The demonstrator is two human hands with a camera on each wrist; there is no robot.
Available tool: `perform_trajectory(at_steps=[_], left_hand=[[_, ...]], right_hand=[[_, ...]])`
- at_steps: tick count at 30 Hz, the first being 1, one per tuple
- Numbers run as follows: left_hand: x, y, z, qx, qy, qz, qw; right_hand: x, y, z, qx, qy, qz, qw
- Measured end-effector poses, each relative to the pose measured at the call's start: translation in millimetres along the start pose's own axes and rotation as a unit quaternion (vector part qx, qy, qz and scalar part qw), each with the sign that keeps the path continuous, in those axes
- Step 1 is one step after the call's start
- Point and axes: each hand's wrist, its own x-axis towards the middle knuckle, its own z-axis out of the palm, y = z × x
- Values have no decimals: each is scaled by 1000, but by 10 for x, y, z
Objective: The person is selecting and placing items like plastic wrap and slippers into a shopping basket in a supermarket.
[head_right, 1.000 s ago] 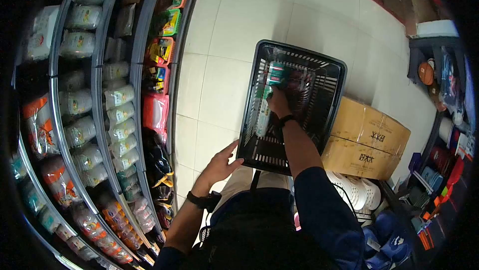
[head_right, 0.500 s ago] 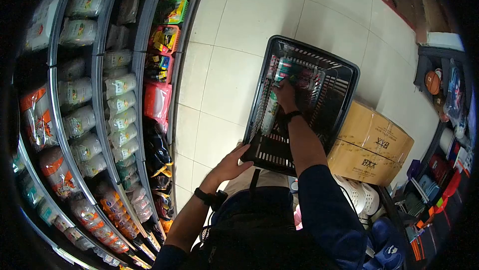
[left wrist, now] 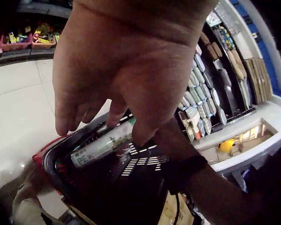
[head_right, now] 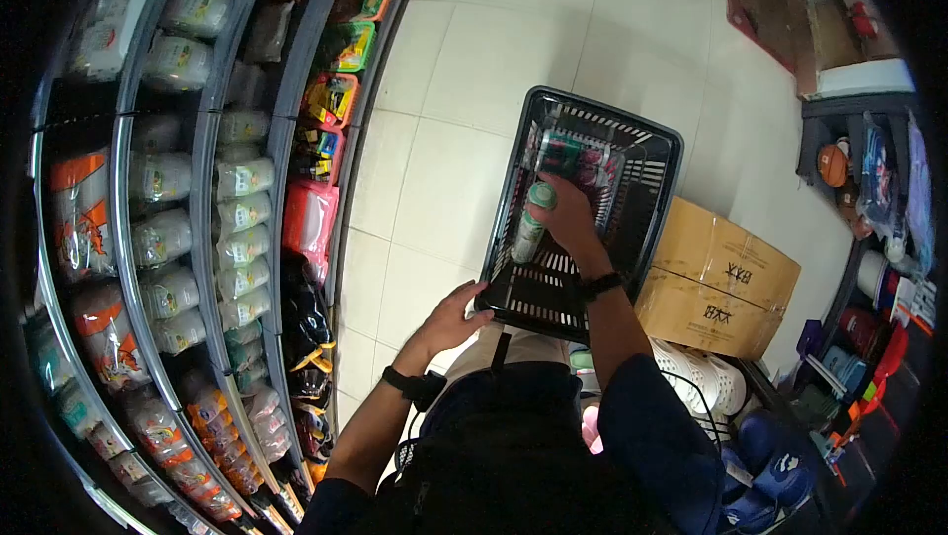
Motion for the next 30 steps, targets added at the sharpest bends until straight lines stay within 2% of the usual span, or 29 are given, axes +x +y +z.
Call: perform_trajectory(at_steps=[4,6,9,11,13,14,15,16,17,19,21,23,25,29,30], left_hand=[[-164,-24,-108,-13,49,16,999],[-277,-103,-121,-29,72,11,997],[-513,-243,-120,-51,118,-7,992],[-709,-362,-129,-129,172,-14,977],[-936,-532,-129,-123,208,13,970],[-1097,-558,-134,-299,225,7,927],[-1248,-591,-124,-468,235,5,852],[-1337,-741,-141,-543,239,35,804],[-1476,-910,-135,-547,253,44,797],[-1929,-1035,-173,-622,292,147,712],[-2419,-1225,-213,-626,340,169,681],[-2894,-1490,-184,-578,423,215,664],[-3352,-1463,-138,-583,500,237,595],[-4065,-1707,51,-547,610,259,511],[-4214,-1728,127,-534,634,267,491]], right_hand=[[-322,-839,-406,-1,30,-69,997],[-489,-1239,-485,21,50,-159,986],[-785,-1761,-464,32,32,-213,976],[-1025,-2107,-332,46,39,-274,960],[-1263,-2374,-175,23,10,-352,936],[-1396,-2475,-66,28,-13,-374,927],[-1529,-2558,52,28,-21,-389,921],[-1662,-2620,190,77,-59,-388,917],[-1787,-2668,333,125,-97,-384,910],[-1997,-2727,603,159,-122,-393,897],[-2169,-2828,806,206,-184,-382,882],[-2370,-2951,994,200,-232,-376,875],[-2556,-3014,1184,203,-312,-315,873],[-2864,-3093,1597,176,-402,-309,844],[-2931,-3084,1718,203,-423,-296,832]])
